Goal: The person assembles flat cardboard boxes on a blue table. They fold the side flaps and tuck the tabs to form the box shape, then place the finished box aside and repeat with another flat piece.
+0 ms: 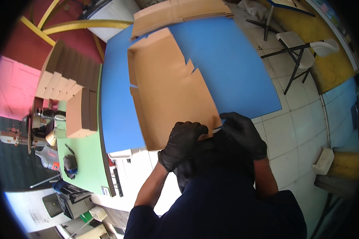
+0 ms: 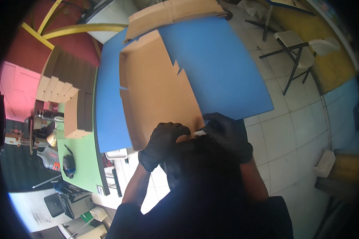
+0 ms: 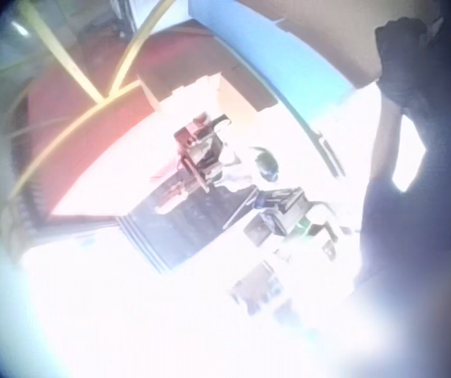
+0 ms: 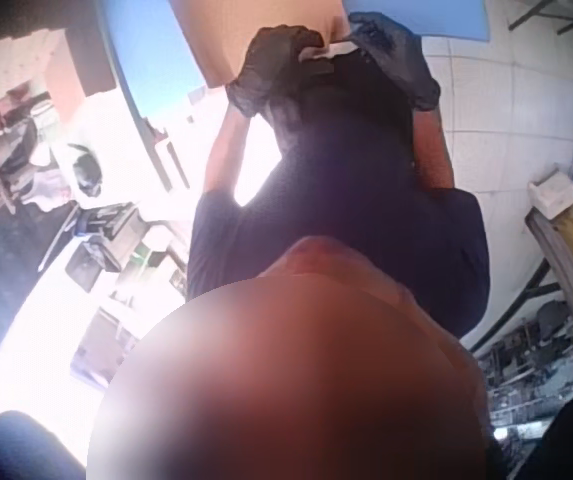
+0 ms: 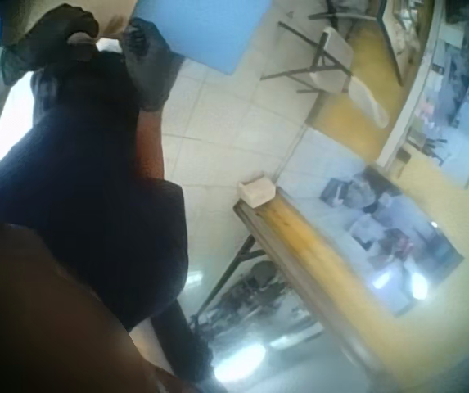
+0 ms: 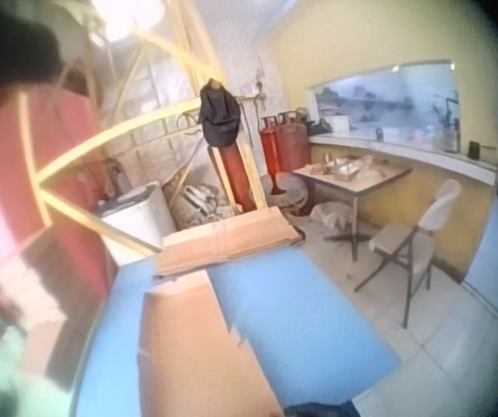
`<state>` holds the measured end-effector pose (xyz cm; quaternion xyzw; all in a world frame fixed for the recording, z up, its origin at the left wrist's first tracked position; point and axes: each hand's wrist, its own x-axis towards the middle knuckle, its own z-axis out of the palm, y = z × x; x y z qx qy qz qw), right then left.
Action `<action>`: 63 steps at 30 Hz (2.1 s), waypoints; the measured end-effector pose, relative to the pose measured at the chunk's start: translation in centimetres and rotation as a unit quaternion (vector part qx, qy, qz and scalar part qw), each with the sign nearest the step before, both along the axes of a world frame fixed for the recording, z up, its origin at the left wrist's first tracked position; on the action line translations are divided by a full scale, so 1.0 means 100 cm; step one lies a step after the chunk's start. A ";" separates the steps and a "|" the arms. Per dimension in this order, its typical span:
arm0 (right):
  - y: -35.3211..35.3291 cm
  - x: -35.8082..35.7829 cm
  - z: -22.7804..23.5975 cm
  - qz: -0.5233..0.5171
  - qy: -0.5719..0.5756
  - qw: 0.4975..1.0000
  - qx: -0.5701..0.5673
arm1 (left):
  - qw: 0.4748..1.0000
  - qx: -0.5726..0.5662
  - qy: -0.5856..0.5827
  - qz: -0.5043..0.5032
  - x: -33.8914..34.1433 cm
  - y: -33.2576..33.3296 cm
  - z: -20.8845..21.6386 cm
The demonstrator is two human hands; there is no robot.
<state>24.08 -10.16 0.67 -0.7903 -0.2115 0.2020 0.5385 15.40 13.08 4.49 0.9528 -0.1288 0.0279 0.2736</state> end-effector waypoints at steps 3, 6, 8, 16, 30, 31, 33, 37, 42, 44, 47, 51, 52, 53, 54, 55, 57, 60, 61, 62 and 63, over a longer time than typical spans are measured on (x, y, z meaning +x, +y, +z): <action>0.025 -0.009 0.001 -0.046 -0.029 0.998 0.028 | 0.997 0.025 0.000 0.072 -0.008 -0.015 -0.010; 0.044 -0.012 -0.004 0.006 0.120 0.986 0.111 | 0.991 0.045 -0.070 0.109 -0.018 -0.016 -0.021; 0.053 -0.011 -0.008 -0.005 0.054 0.998 0.040 | 0.981 -0.010 -0.102 0.167 -0.026 -0.011 -0.025; 0.072 -0.025 -0.012 -0.045 0.165 0.982 0.081 | 0.945 -0.092 -0.036 0.312 -0.033 0.013 -0.039; 0.095 -0.035 -0.018 -0.054 0.232 0.948 0.210 | 0.974 -0.043 0.022 0.220 -0.023 0.033 -0.037; 0.096 -0.035 -0.019 -0.052 0.252 0.942 0.215 | 0.977 -0.040 0.021 0.210 -0.023 0.033 -0.036; 0.098 -0.034 -0.019 -0.051 0.276 0.929 0.241 | 0.981 -0.032 0.017 0.189 -0.023 0.034 -0.035; 0.102 -0.036 -0.021 -0.062 0.274 0.929 0.240 | 0.970 -0.056 0.080 0.223 -0.022 0.036 -0.031; 0.102 -0.033 -0.028 -0.051 0.210 0.948 0.231 | 0.972 -0.110 0.071 0.197 -0.020 0.037 -0.027; 0.103 -0.030 -0.031 -0.050 0.202 0.957 0.201 | 0.943 -0.213 0.102 0.235 -0.019 0.038 -0.026; 0.107 -0.028 -0.030 -0.037 0.168 0.968 0.184 | 0.926 -0.263 0.144 0.230 -0.016 0.039 -0.023; 0.108 -0.024 -0.021 -0.008 0.189 0.952 0.239 | 0.962 -0.151 0.133 0.183 -0.009 0.041 -0.019; 0.104 -0.020 -0.019 -0.005 0.167 0.964 0.208 | 0.963 -0.151 0.126 0.185 -0.007 0.041 -0.018; 0.099 -0.016 -0.017 0.008 0.154 0.975 0.160 | 0.951 -0.180 0.147 0.204 -0.006 0.040 -0.017; 0.096 -0.012 -0.015 0.015 0.122 0.985 0.119 | 0.938 -0.209 0.167 0.222 -0.005 0.040 -0.017; 0.093 -0.009 -0.013 0.024 0.153 0.980 0.121 | 0.935 -0.218 0.177 0.218 -0.004 0.039 -0.016; 0.092 -0.006 -0.010 0.013 0.189 0.974 0.122 | 0.926 -0.233 0.204 0.214 -0.001 0.037 -0.015; 0.093 -0.004 -0.006 0.042 0.224 0.957 0.180 | 0.935 -0.200 0.225 0.188 0.005 0.040 -0.016; 0.093 -0.003 -0.005 0.024 0.215 0.961 0.171 | 0.943 -0.175 0.222 0.175 0.007 0.043 -0.017; 0.092 -0.001 -0.004 0.023 0.219 0.963 0.154 | 0.953 -0.154 0.210 0.155 0.010 0.046 -0.017; 0.091 0.001 -0.004 0.022 0.224 0.965 0.136 | 0.962 -0.135 0.193 0.134 0.012 0.049 -0.018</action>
